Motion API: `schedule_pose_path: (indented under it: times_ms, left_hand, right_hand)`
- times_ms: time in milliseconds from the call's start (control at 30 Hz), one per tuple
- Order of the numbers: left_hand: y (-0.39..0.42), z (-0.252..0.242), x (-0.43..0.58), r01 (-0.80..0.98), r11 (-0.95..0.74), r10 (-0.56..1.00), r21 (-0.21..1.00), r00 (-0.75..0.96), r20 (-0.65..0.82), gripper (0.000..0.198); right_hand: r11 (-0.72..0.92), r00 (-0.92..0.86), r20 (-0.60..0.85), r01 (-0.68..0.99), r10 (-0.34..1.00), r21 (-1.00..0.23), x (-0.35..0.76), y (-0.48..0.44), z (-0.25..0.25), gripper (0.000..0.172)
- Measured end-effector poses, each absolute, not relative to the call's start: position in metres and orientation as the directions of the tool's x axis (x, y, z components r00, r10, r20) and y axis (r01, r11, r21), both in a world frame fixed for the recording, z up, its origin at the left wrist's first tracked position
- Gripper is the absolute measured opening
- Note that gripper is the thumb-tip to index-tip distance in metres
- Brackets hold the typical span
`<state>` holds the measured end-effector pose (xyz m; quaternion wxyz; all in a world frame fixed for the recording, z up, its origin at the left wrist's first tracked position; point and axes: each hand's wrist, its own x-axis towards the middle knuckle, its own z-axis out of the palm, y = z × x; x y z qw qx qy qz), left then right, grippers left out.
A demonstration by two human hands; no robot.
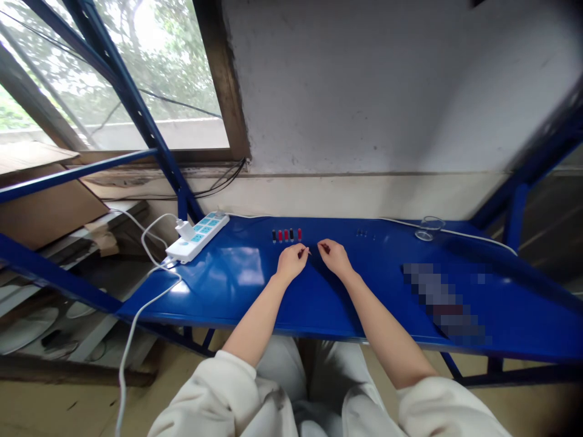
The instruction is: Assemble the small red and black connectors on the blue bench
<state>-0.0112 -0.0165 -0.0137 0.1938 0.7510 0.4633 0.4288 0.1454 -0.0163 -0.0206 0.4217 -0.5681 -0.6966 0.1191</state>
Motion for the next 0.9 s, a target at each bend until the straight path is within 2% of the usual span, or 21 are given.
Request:
schedule_pose_path:
  times_ms: [400, 700, 900]
  left_hand:
    - [-0.0154, -0.0161, -0.0113, 0.576, -0.509, 0.851, 0.639, 0.222, 0.476, 0.024]
    - [-0.0169, -0.0137, -0.0113, 0.535, -0.492, 0.864, 0.687, 0.202, 0.462, 0.024]
    - [-0.0161, -0.0149, -0.0116, 0.629, -0.471, 0.871, 0.619, 0.22, 0.44, 0.026]
  right_hand:
    - [0.33, -0.006, 0.457, 0.7, 0.889, -0.633, 0.1458, -0.0145, -0.0236, 0.022]
    - [0.323, -0.009, 0.448, 0.707, 0.894, -0.629, 0.1464, -0.0151, -0.0233, 0.022]
    - [0.327, -0.008, 0.456, 0.708, 0.89, -0.625, 0.146, -0.0152, -0.0223, 0.021]
